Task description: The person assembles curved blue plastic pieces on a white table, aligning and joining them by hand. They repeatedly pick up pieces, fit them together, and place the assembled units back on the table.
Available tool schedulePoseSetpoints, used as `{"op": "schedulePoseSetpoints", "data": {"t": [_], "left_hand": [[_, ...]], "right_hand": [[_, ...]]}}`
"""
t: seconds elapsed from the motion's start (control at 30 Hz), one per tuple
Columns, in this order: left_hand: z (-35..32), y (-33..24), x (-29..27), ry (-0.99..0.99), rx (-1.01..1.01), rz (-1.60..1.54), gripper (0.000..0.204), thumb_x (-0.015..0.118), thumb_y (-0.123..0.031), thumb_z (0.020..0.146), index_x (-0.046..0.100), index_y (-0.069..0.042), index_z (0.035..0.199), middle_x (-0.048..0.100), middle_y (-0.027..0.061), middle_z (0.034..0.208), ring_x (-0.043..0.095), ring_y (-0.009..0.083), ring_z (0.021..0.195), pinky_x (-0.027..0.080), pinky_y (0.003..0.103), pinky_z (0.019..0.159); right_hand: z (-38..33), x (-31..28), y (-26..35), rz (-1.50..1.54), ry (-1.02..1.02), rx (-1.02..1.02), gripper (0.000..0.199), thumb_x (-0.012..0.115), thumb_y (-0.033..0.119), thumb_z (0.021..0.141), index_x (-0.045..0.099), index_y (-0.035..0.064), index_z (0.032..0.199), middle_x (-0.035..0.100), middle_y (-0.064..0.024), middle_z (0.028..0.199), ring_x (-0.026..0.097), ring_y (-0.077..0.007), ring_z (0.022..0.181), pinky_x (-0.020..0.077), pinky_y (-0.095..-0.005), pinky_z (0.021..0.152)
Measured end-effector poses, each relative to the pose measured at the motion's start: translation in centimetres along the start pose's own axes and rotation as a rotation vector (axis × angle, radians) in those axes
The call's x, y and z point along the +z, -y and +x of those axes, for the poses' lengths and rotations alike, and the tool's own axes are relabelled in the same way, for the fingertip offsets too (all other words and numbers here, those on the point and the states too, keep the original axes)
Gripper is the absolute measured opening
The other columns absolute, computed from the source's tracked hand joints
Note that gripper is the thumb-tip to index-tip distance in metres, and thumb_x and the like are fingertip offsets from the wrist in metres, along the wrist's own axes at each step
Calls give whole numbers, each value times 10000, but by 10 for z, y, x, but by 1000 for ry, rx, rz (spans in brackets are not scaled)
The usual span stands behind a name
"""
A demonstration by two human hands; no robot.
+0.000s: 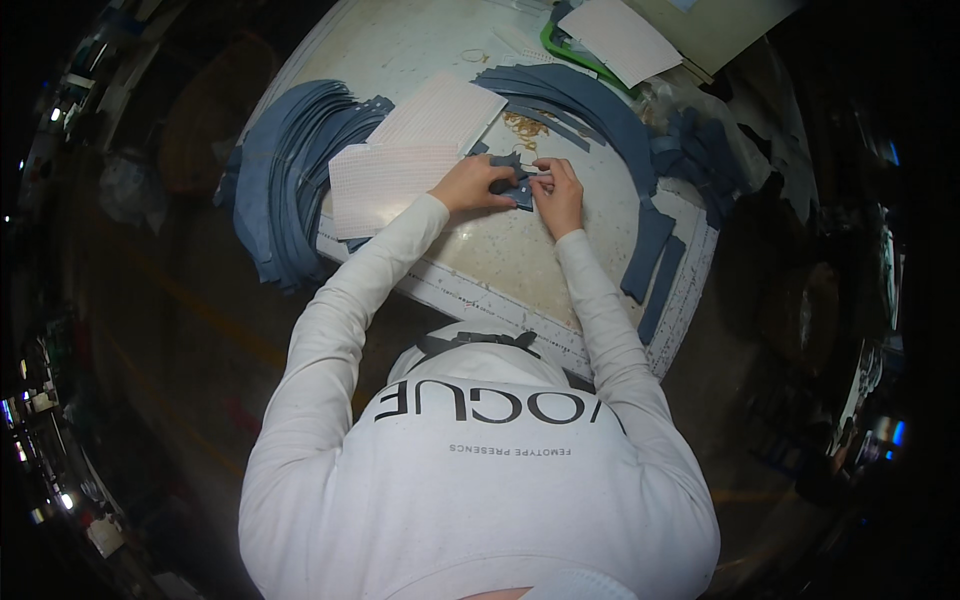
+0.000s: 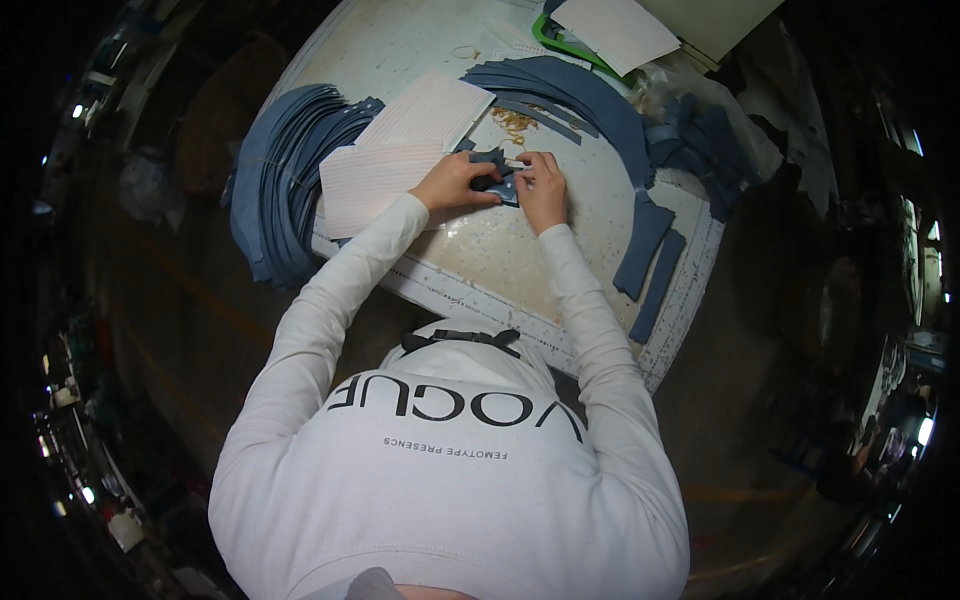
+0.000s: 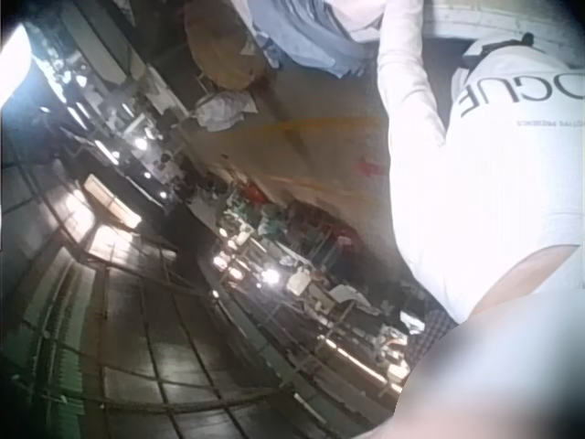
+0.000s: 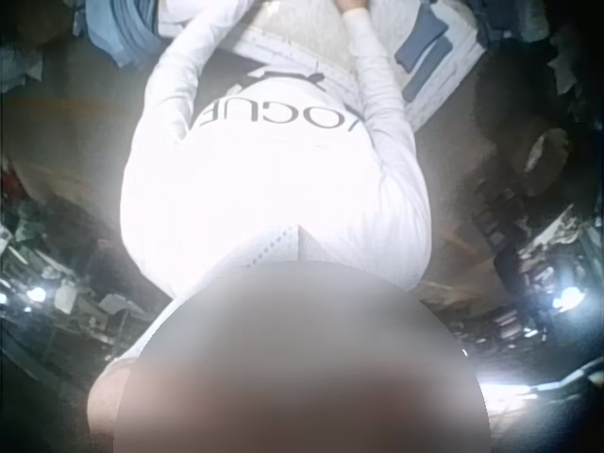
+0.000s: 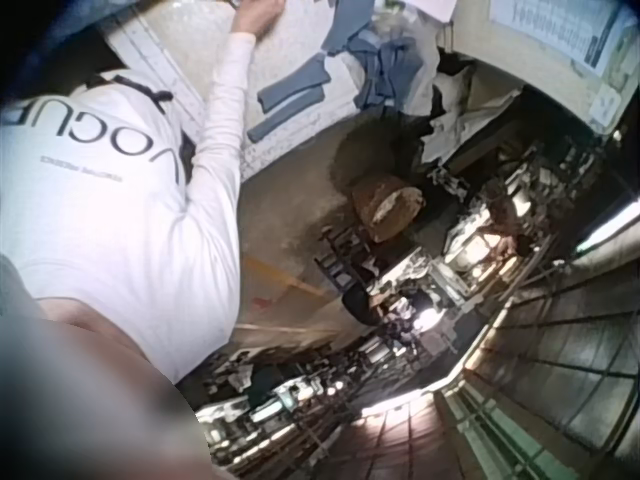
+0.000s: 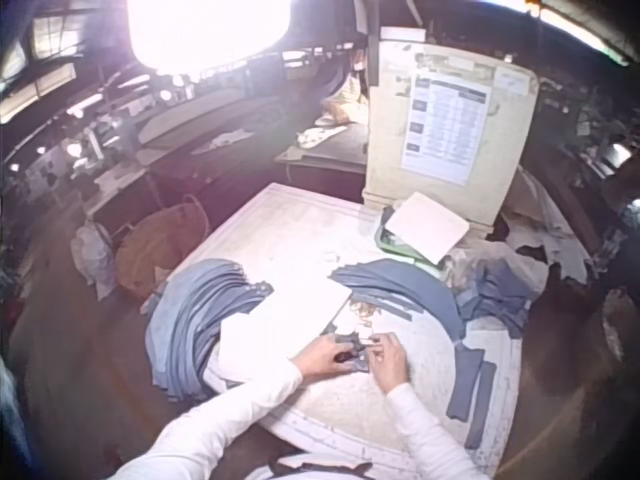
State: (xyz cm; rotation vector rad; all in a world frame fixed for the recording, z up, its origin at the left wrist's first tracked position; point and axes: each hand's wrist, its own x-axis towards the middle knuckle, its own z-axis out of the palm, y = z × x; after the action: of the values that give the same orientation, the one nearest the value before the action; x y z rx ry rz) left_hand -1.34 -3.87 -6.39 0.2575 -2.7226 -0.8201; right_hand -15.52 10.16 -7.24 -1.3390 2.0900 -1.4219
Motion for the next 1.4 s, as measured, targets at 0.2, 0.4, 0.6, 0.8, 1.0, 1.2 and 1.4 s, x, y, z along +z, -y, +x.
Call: {"op": "schedulePoseSetpoints", "data": {"t": [0.2,0.4,0.6,0.8,1.0,1.2,1.4], "left_hand": [[0,-1,-2,32,-43,17,289,767,-320,703,688,-136,910,654,122,831,618,325,778,503,397,708],[0,-6,2,-31,55,83,281,750,-313,711,668,-118,896,638,132,825,619,330,776,504,415,703],[-2,0,3,-6,-90,-35,282,721,-307,740,661,-124,946,642,144,885,614,341,823,499,416,745],[-2,-2,-3,44,11,40,287,728,-291,757,668,-151,1000,649,152,923,617,342,833,498,414,763],[1,-2,-11,113,13,-11,340,786,-340,710,680,-148,969,670,106,924,616,321,819,495,401,770],[5,4,-16,127,34,-65,266,743,-300,759,677,-136,958,669,117,834,612,319,774,489,393,715],[4,-1,-16,90,-54,-66,188,649,-227,803,656,-132,965,658,146,810,600,349,722,482,421,674]], "right_hand": [[4,-13,3,52,-20,44,817,649,-165,679,407,162,1388,421,-105,1272,587,-245,1036,578,-271,714],[5,-14,5,90,17,60,941,636,-181,668,303,201,1461,369,-101,1333,562,-260,1070,583,-274,729],[4,-15,10,152,120,65,975,607,-193,680,235,209,1487,300,-118,1423,542,-288,1119,586,-288,750],[4,-4,16,12,231,-96,898,537,-191,717,265,198,1479,283,-112,1457,466,-315,1244,566,-287,779],[9,-5,14,-145,172,-201,861,548,-194,721,317,190,1455,362,-135,1388,467,-344,1249,582,-349,803],[5,-13,8,86,44,48,879,590,-176,737,274,191,1471,329,-130,1395,454,-356,1266,583,-317,842],[-1,-1,10,185,127,24,919,587,-181,738,226,212,1487,273,-125,1448,448,-344,1258,581,-313,828]]}}
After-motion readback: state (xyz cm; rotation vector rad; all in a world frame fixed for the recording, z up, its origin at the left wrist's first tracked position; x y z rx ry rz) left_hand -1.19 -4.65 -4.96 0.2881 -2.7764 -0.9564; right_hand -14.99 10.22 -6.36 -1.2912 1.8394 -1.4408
